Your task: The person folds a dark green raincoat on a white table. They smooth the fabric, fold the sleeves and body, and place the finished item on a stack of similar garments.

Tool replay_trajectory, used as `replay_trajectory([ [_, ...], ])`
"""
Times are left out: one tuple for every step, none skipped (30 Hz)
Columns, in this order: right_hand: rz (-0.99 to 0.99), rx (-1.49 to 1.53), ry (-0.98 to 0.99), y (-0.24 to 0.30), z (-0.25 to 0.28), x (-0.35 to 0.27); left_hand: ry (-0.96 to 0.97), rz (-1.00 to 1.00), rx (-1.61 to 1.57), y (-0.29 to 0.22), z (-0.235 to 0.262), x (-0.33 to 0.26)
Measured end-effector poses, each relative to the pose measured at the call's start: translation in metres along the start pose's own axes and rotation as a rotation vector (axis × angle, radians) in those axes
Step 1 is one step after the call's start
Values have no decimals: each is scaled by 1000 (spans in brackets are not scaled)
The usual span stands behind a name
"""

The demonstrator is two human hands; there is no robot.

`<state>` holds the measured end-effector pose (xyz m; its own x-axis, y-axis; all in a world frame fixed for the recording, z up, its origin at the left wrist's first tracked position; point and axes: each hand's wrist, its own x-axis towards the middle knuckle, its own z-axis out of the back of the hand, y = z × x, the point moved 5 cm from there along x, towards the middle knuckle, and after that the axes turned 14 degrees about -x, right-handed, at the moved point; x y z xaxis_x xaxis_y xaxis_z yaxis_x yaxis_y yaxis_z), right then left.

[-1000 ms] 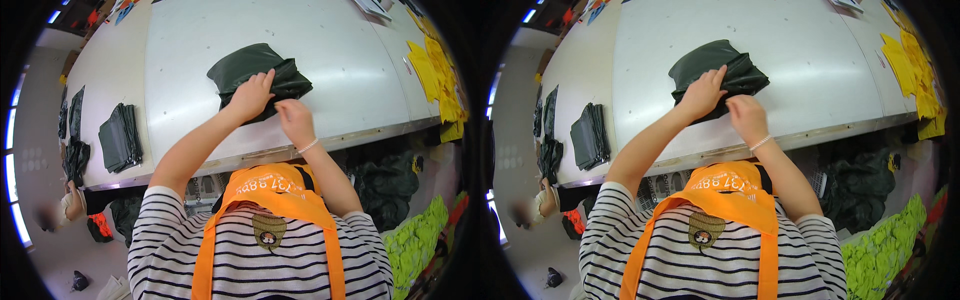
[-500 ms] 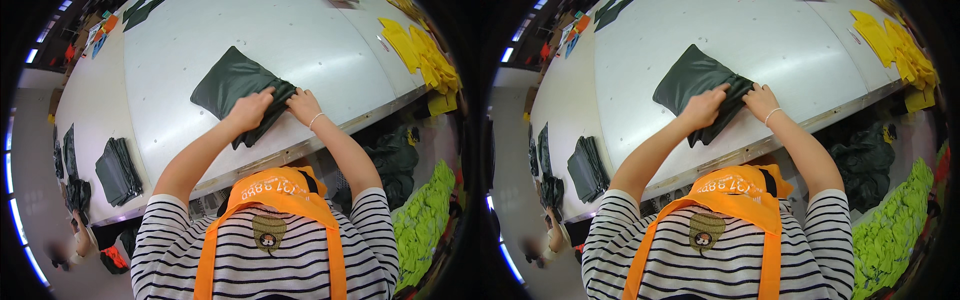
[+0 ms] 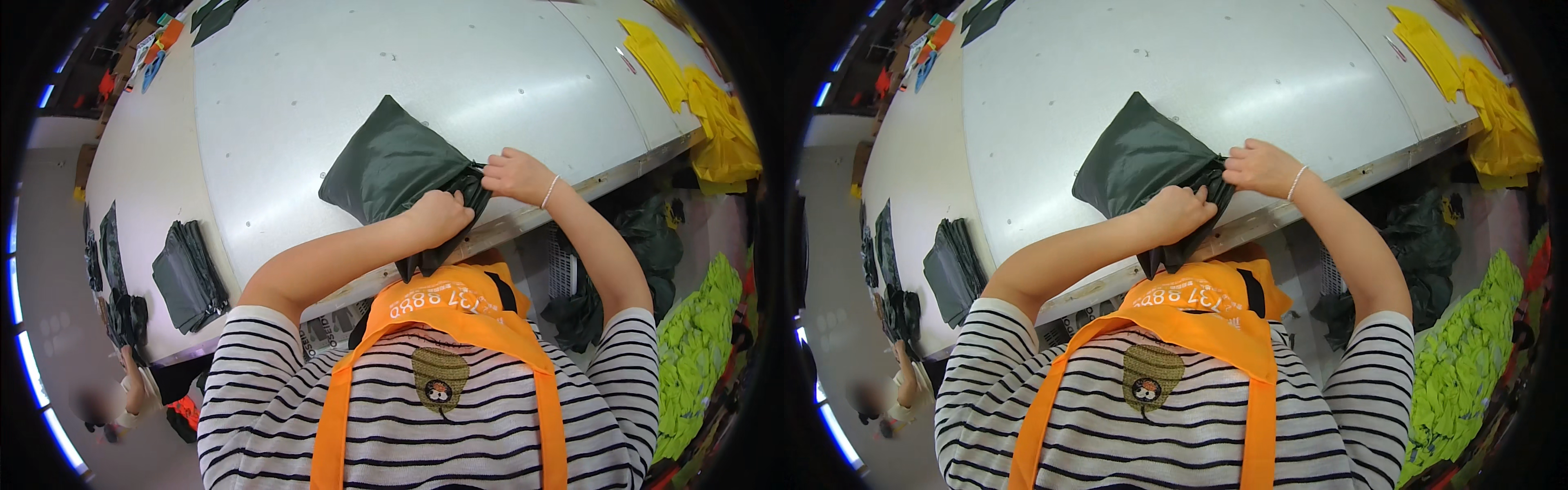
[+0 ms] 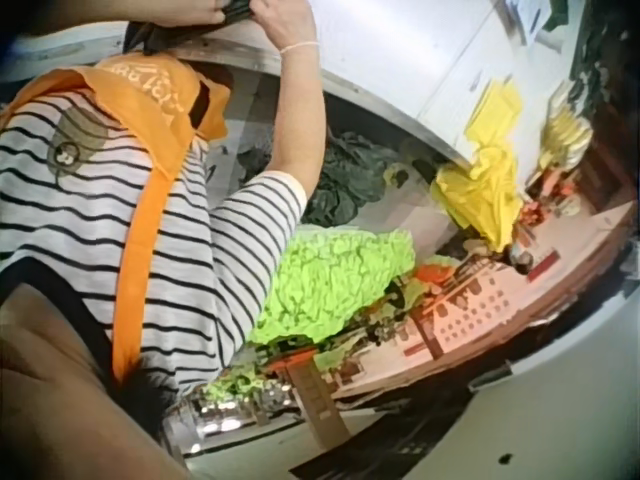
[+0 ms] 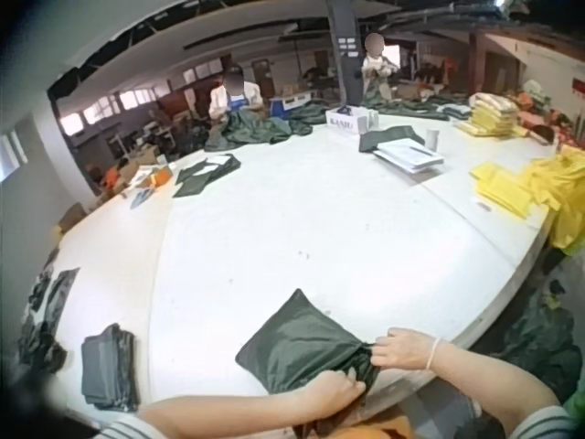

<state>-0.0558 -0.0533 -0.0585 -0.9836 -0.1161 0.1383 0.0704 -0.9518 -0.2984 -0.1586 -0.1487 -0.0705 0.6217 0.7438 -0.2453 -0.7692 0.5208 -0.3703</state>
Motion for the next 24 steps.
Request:
replay_trajectory([
  [1, 34, 30, 8, 6, 8, 69, 105, -61, 10, -3, 5],
  [-58, 113, 85, 16, 4, 12, 2, 152, -201, 20, 0, 8],
  [-117, 185, 140, 23, 0, 15, -67, 200, -335, 33, 5, 12],
  [-241, 340, 323, 33, -10, 13, -146, 219, -330, 43, 0, 18],
  [-286, 415, 400, 47, -21, 12, -226, 236, -320, 51, -4, 24],
  [-312, 445, 405, 62, -26, 12, -285, 301, -351, 55, 5, 28],
  [-337, 474, 410, 75, -31, 13, -321, 329, -359, 63, 0, 34],
  [-406, 528, 356, 80, -36, 14, -342, 367, -365, 62, 3, 39],
  [-474, 587, 299, 87, -40, 15, -357, 408, -373, 59, 4, 41],
  [-543, 645, 241, 91, -42, 14, -407, 431, -397, 59, 2, 44],
  [-582, 691, 185, 94, -37, 13, -458, 456, -419, 61, -1, 45],
  [-621, 736, 128, 96, -32, 11, -509, 480, -441, 65, -6, 47],
  [-661, 780, 71, 95, -26, 11, -597, 471, -393, 66, -10, 48],
  [-687, 815, 62, 91, -22, 11, -683, 462, -351, 64, -19, 50],
  [-677, 816, 46, 90, -22, 12, -774, 447, -305, 66, -28, 54],
  [-666, 816, 31, 89, -22, 13, -770, 490, -263, 73, -41, 61],
  [-664, 812, 19, 86, -23, 9, -712, 501, -355, 71, -38, 66],
  [-671, 834, 4, 81, -22, 6, -654, 518, -439, 70, -26, 65],
  [-661, 831, -6, 75, -20, 2, -596, 536, -521, 72, -19, 62],
  [-642, 833, -22, 72, -18, 3, -581, 453, -648, 84, -18, 56],
  [-638, 839, -31, 71, -16, -2, -545, 281, -666, 80, 1, 52],
  [-673, 839, 11, 71, -13, -7, -568, 116, -597, 70, 19, 39],
  [-702, 844, -20, 67, -14, -15, -591, -61, -521, 50, 45, 24],
  [-716, 856, -50, 64, -16, -20, -485, -163, -615, 44, 49, 10],
])
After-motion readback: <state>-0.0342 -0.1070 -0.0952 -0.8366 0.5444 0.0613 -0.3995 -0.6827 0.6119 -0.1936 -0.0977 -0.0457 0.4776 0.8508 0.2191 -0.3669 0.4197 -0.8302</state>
